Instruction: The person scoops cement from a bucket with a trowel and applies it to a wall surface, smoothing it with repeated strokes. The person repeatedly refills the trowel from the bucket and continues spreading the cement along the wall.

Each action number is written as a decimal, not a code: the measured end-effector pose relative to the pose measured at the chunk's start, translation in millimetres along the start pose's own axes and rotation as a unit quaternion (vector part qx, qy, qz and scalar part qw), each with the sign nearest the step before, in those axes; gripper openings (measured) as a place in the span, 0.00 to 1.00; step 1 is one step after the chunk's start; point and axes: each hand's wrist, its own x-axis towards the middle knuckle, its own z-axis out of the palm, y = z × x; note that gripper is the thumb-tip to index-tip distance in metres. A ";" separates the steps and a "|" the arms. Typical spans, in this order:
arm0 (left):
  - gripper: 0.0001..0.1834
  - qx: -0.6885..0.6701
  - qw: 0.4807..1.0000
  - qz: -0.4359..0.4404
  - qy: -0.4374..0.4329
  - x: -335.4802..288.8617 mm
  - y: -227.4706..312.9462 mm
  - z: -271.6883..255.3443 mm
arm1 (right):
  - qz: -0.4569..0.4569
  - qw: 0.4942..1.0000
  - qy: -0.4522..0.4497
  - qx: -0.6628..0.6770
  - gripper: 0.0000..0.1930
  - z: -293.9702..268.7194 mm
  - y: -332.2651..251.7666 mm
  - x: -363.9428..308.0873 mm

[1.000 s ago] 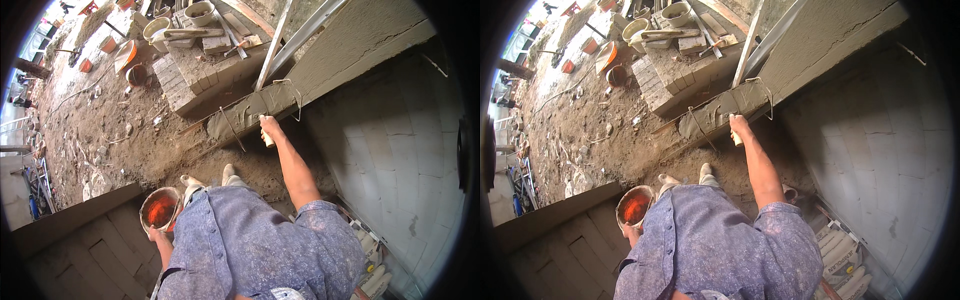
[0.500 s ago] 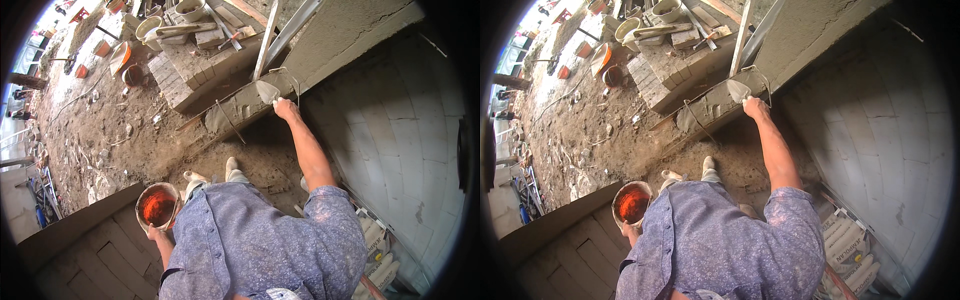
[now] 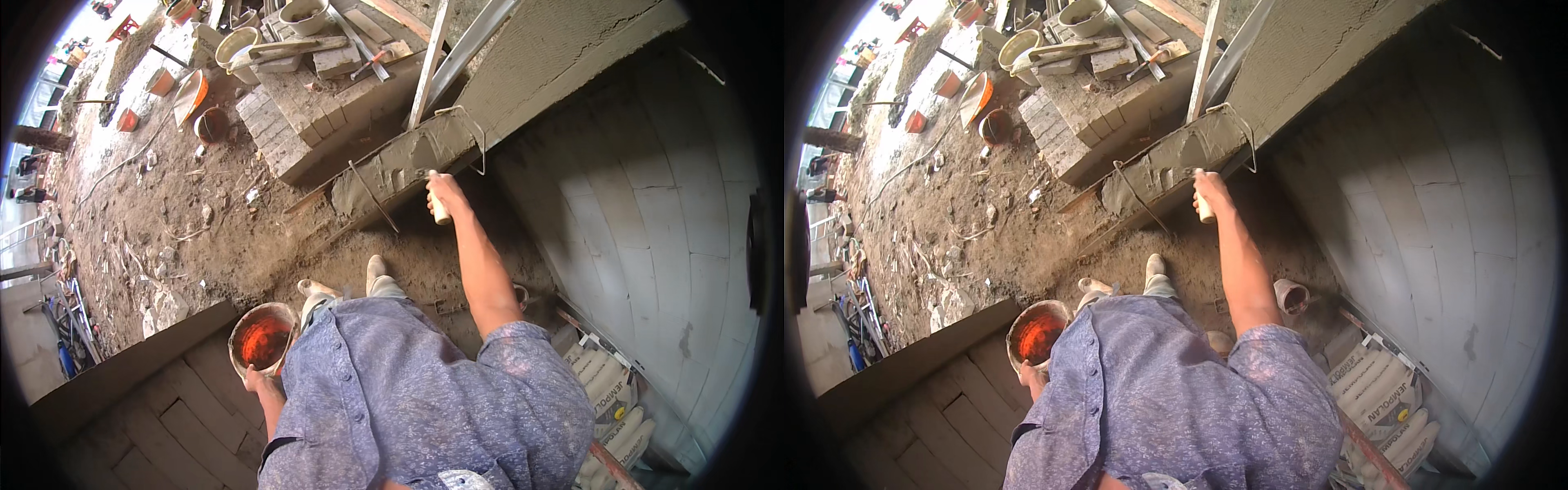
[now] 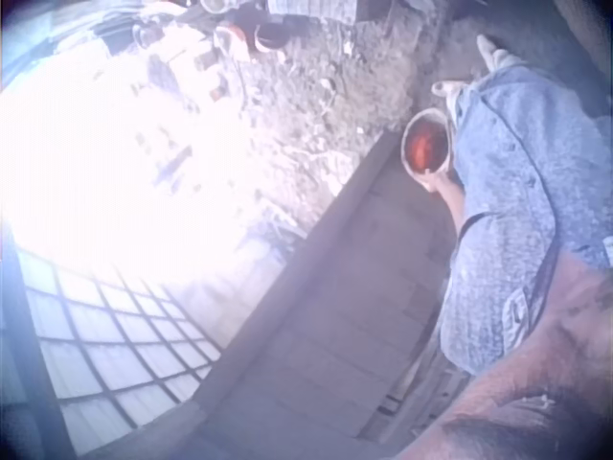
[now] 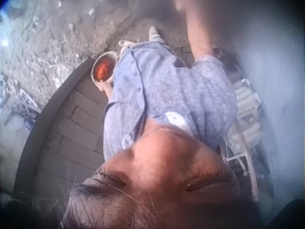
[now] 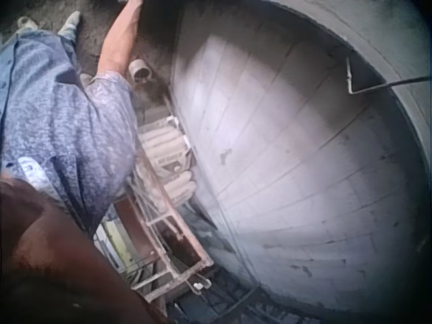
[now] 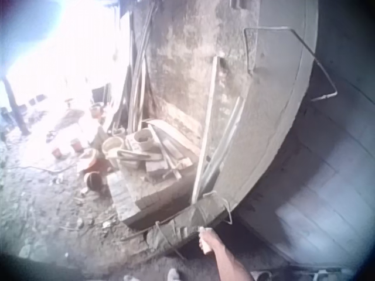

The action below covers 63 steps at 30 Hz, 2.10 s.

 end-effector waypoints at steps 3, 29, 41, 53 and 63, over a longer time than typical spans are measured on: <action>0.26 -0.002 0.999 0.004 0.034 12.0 -2.0 -1.4 | -0.074 0.976 0.002 -0.207 0.24 34.8 4.6 -0.7; 0.21 -0.029 0.994 0.072 -0.073 -5.0 37.6 36.7 | -0.215 0.840 -0.059 -0.495 0.24 28.1 11.9 -5.1; 0.21 -0.044 0.986 0.091 -0.134 -10.9 64.7 53.1 | -0.113 0.909 0.118 -0.384 0.25 -37.0 11.6 6.4; 0.21 -0.116 0.939 0.215 -0.242 -105.3 172.8 44.2 | -0.426 0.849 -0.021 -0.314 0.15 20.7 25.7 -186.3; 0.25 -0.084 0.777 0.364 -0.507 -173.9 332.6 33.8 | -0.525 0.596 -0.133 -0.593 0.29 380.8 -102.0 -261.3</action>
